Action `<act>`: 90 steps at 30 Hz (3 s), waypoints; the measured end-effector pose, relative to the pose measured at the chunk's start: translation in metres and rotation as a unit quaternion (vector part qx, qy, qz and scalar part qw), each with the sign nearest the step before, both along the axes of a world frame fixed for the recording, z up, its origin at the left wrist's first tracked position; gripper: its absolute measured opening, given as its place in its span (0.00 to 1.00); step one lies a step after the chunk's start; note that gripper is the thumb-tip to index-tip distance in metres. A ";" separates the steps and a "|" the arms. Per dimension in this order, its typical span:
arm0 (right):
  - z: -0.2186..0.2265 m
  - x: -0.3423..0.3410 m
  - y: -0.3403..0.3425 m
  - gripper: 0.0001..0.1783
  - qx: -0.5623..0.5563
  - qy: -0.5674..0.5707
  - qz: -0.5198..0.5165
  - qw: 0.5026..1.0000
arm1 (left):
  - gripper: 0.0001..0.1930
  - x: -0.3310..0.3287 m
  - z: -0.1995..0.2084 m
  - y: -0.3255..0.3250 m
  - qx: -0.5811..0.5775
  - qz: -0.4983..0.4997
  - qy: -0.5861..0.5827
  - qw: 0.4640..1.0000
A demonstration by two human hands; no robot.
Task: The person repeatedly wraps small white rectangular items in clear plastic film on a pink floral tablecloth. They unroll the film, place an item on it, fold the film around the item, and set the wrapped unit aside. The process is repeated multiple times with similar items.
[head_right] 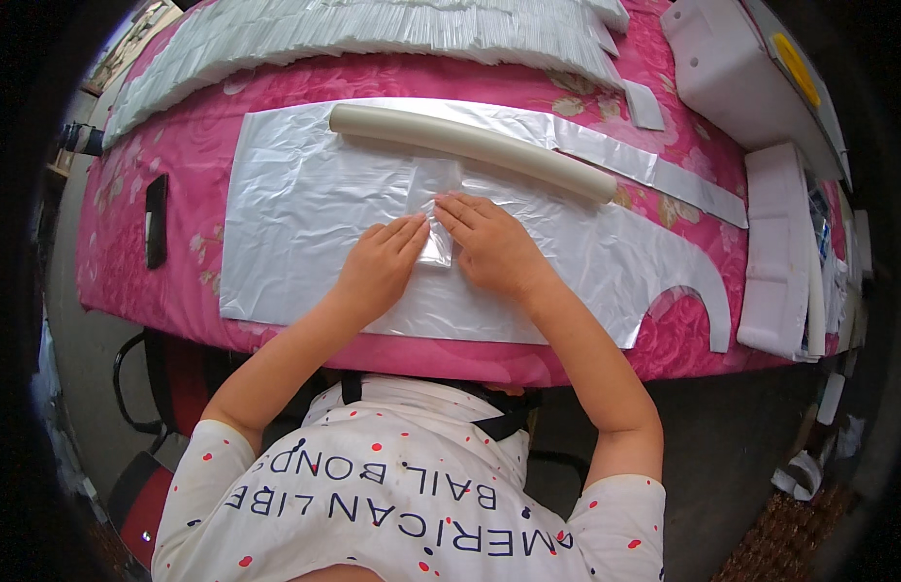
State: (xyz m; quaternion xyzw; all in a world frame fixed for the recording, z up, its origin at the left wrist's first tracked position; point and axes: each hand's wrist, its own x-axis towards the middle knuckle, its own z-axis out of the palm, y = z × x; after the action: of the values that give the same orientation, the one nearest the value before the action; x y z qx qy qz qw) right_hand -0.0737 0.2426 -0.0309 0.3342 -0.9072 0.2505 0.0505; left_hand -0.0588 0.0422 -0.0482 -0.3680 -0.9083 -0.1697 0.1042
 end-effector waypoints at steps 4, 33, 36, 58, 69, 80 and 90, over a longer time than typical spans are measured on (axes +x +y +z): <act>-0.005 0.003 -0.002 0.21 -0.029 0.034 0.005 0.999 | 0.22 0.003 0.003 -0.011 0.046 -0.061 0.002 0.997; 0.023 -0.009 -0.021 0.18 -0.092 -0.445 -0.270 0.849 | 0.36 -0.020 0.028 -0.008 0.232 0.219 -0.409 0.855; 0.022 -0.012 -0.020 0.18 -0.095 -0.469 -0.277 0.833 | 0.34 -0.018 0.031 -0.010 0.224 0.206 -0.332 0.893; 0.031 0.004 -0.026 0.11 0.064 -0.302 -0.283 0.908 | 0.54 -0.010 -0.012 0.020 0.016 0.040 -0.083 0.996; 0.044 0.067 -0.011 0.13 0.028 -0.456 -0.097 0.884 | 0.47 0.059 0.029 -0.077 -0.108 -0.146 -0.222 0.958; 0.022 0.072 -0.072 0.16 -0.304 -0.310 0.100 0.895 | 0.26 0.104 0.047 -0.088 0.408 -0.044 -0.502 0.761; 0.031 -0.058 0.109 0.12 -0.176 0.221 -0.345 0.895 | 0.33 0.067 0.039 -0.072 0.327 0.019 -0.275 0.904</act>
State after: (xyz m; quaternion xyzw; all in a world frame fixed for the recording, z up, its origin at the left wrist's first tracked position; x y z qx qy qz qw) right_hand -0.1321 0.3516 0.0005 0.0326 -0.8722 0.2924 0.3907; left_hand 0.0081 -0.0296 -0.0092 -0.2351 -0.8013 -0.5491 -0.0318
